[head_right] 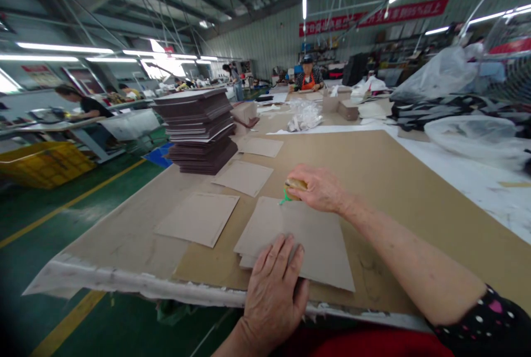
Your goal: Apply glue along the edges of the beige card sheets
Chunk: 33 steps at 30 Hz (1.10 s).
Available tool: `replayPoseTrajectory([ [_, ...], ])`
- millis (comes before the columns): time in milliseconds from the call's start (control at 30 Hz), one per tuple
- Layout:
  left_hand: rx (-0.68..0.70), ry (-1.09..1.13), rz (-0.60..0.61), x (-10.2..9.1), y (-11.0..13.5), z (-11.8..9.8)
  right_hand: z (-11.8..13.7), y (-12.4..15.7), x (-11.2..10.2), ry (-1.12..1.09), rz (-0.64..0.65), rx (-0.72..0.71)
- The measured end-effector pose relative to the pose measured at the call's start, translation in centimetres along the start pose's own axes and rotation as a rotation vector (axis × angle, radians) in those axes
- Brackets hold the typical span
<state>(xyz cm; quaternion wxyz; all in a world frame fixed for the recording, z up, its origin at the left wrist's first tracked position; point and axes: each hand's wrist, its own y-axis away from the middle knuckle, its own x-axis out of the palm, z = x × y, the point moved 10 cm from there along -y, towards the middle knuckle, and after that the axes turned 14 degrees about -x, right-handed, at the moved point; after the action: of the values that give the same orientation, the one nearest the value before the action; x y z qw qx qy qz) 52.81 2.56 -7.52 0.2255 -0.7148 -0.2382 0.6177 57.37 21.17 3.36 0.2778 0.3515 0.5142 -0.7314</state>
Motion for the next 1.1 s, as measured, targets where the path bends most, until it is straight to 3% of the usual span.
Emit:
replayPoseTrajectory([
  [267, -0.001, 0.038, 0.001, 0.0, -0.2, 0.1, -2.3, 5.9, -5.6, 0.087, 0.002, 0.136],
  [433, -0.002, 0.063, 0.005, 0.1, -0.3, 0.2, -3.0, 8.0, -7.0, 0.103, -0.034, 0.180],
  [567, -0.001, 0.069, 0.011, 0.2, -0.3, 0.3, -2.5, 7.1, -5.3, 0.074, -0.068, 0.160],
  [733, -0.002, 0.056, -0.007, 0.0, -0.3, 0.3, -1.1, 3.6, -1.6, -0.006, -0.103, 0.091],
  [967, 0.000, 0.062, -0.002, 0.2, -0.2, 0.4, -0.8, 2.4, -2.2, -0.067, -0.160, 0.071],
  [1100, 0.003, 0.070, 0.001, 0.2, -0.3, 0.3, -0.3, 2.2, -1.0, -0.080, -0.129, 0.065],
])
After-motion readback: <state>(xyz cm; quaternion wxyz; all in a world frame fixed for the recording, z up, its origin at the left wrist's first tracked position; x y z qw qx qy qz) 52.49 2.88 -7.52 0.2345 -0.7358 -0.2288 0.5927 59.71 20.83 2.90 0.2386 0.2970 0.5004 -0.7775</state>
